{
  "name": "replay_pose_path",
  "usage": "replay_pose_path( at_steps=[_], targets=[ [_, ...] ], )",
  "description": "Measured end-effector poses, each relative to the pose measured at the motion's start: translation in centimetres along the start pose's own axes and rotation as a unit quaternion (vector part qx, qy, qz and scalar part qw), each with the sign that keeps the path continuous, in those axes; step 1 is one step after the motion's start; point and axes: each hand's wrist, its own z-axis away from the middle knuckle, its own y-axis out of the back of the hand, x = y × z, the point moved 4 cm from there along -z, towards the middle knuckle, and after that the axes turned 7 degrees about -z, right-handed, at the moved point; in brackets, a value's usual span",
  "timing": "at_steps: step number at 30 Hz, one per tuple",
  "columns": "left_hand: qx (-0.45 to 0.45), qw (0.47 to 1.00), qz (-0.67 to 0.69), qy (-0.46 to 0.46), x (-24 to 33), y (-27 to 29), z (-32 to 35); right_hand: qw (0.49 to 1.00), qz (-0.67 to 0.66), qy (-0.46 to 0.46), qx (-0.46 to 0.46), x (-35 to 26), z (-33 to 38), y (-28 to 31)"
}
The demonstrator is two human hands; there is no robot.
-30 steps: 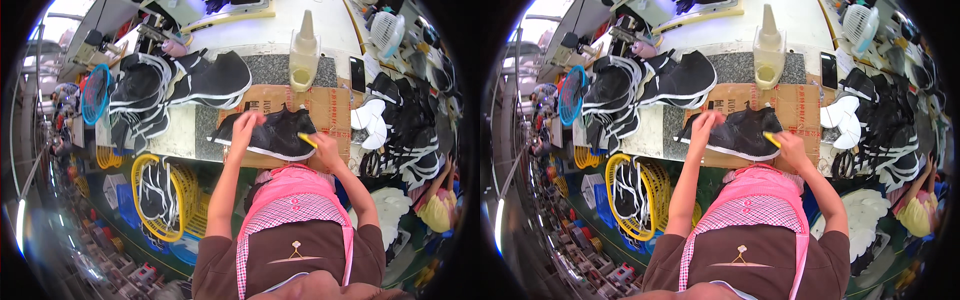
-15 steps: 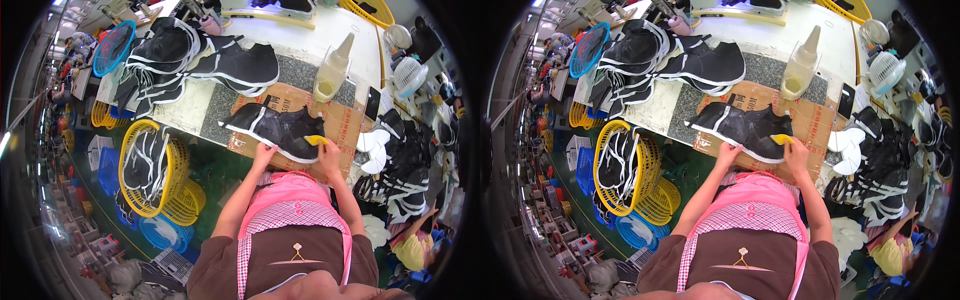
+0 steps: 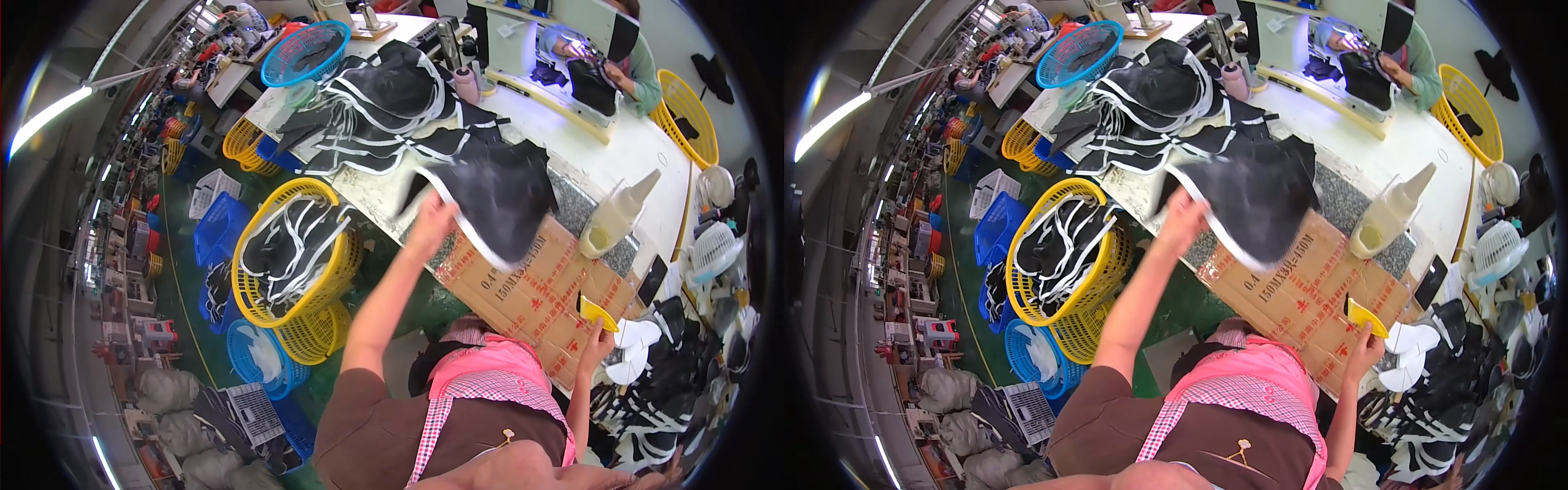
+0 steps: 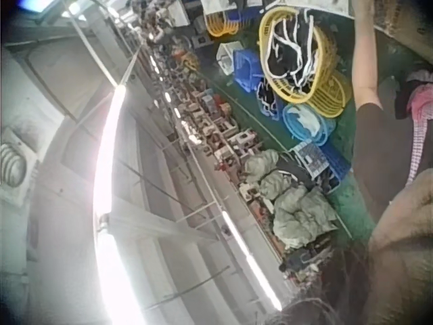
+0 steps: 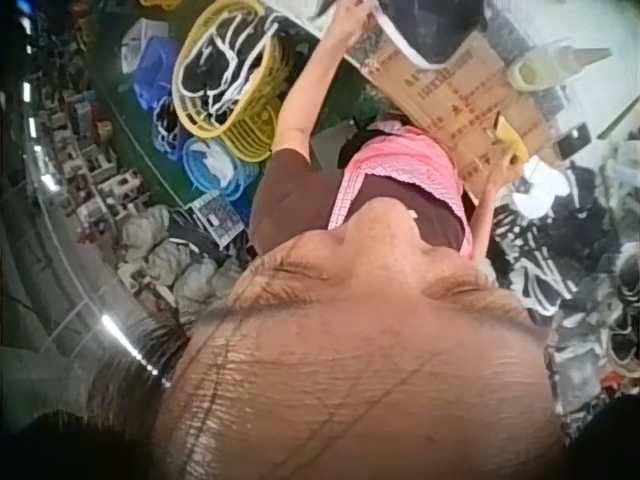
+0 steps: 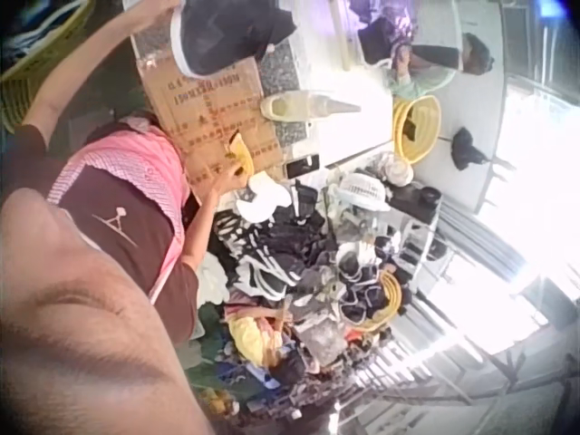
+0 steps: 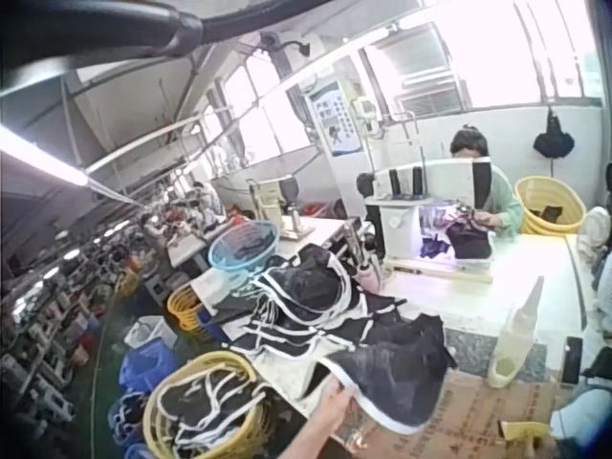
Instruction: The person dips an applicator tool into a glue dispenser and spreads glue onto shoe upper pieces while holding and turning them by hand.
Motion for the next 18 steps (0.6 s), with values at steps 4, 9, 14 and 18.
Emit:
replay_pose_path(
  at_steps=[4,9,14,18],
  targets=[
    [0.058,0.976,-0.107,-0.179,10.5,6.9,-10.2,0.999,-0.012,0.012,0.028,1.4,-0.4,0.0],
    [0.192,0.944,-0.022,-0.267,17.2,15.9,-21.0,0.999,0.011,0.015,0.051,3.0,0.0,0.2],
    [0.33,0.829,-0.432,-0.134,4.0,15.0,-22.9,0.996,0.027,-0.024,0.081,2.2,0.1,0.3],
    [0.062,0.864,-0.486,-0.111,-7.9,4.8,-19.4,0.988,0.103,0.021,0.11,-0.7,-5.2,-0.9]
  ],
)
